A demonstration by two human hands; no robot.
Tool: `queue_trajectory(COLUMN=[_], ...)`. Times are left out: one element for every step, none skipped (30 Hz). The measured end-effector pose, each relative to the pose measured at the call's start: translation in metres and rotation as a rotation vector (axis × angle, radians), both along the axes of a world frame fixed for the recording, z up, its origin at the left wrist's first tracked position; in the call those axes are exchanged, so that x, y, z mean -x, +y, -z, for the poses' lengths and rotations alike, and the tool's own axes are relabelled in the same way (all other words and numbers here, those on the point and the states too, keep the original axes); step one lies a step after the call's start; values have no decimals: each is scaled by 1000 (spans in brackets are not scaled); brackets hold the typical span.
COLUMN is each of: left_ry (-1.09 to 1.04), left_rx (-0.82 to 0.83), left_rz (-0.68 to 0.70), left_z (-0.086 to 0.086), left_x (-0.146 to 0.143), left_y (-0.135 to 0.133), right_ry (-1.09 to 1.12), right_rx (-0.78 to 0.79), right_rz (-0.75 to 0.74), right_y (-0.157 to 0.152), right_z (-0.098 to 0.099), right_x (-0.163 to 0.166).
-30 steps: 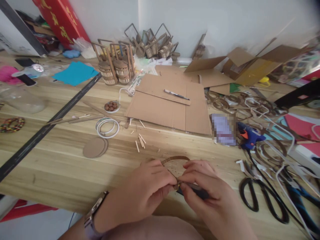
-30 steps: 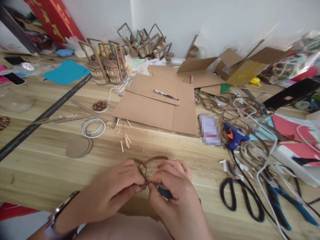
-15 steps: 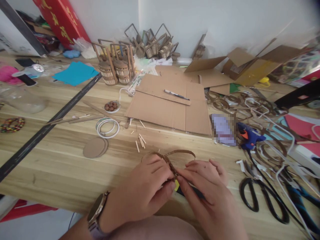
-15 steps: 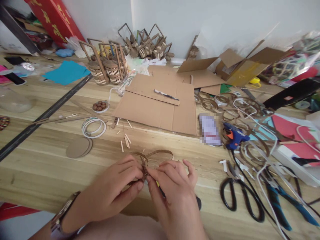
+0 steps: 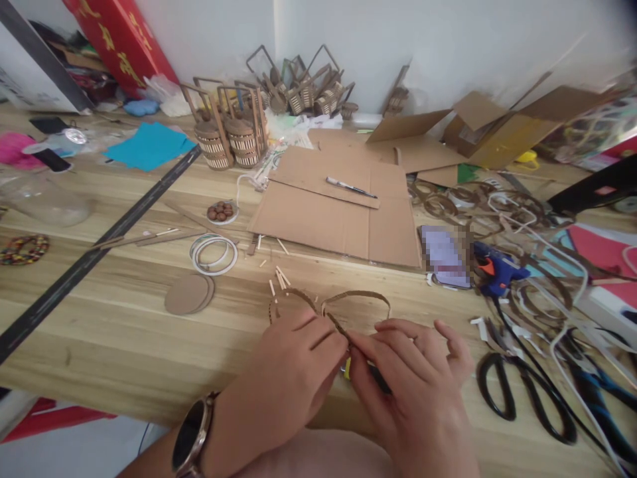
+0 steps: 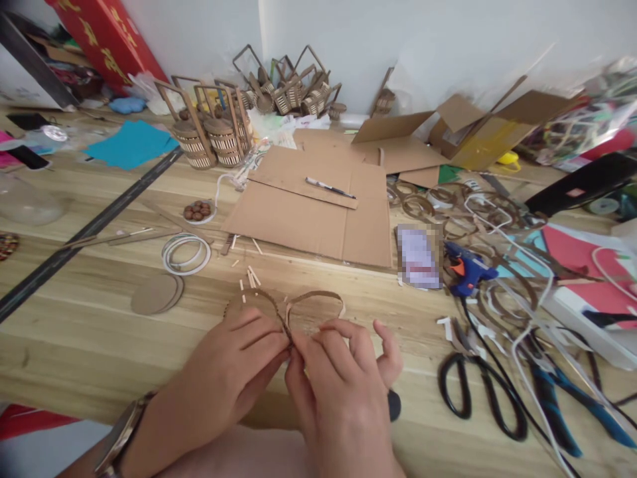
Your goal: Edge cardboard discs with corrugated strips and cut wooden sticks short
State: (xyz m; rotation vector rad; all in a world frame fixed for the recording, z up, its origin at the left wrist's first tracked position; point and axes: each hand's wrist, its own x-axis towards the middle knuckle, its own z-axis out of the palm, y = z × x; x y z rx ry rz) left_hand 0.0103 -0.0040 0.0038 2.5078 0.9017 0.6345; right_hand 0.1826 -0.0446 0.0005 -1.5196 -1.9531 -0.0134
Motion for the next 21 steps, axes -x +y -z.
queue_trajectory(left_ry=[-9,-27,-52,-80,-108,-133,-155,-174,-189,-199,-205,-206,-202,-194,-184,-171,-159,-150,-145,-145,-150], left_rx=[5,15,31,50,68,86,101,116,132,147,160,168,170,167,159,150,141,132,125,120,117], left_rz=[18,31,39,45,52,56,59,56,51,43,33,23,15,9,8,11,22,31,40,48,54], left_z=[-1,-2,-3,-4,-5,-5,-6,-7,-7,-8,-8,-8,-8,-8,-8,-7,-6,-6,-5,-5,-5], left_x=[0,0,0,0,-1,-1,-1,-1,0,0,0,0,1,1,1,1,1,1,1,1,1], left_y=[0,1,1,1,0,0,0,-1,-1,-1,-1,-1,-1,-1,-1,0,0,0,0,0,0], right_ry=[-12,-22,-25,-19,-6,9,23,32,36,34,26,13,-7,-30,-53,-73,-89,-91,-80,-61,-42], right_rx=[-1,0,4,8,15,22,34,47,58,67,72,71,71,70,70,69,70,71,71,70,71], right_rz=[-16,-36,-56,-67,-73,-78,-85,-93,-104,-110,-114,-116,-120,-128,-139,-150,-161,-162,-156,-145,-139], right_y=[0,0,1,1,1,1,1,0,1,1,1,1,1,0,0,0,0,0,0,0,0], right_z=[0,-1,-2,-2,-3,-3,-4,-4,-4,-4,-4,-4,-3,-3,-3,-3,-3,-3,-4,-5,-6], right_x=[-1,-2,-4,-6,-8,-9,-9,-10,-10,-10,-10,-10,-11,-11,-11,-12,-11,-11,-10,-10,-9])
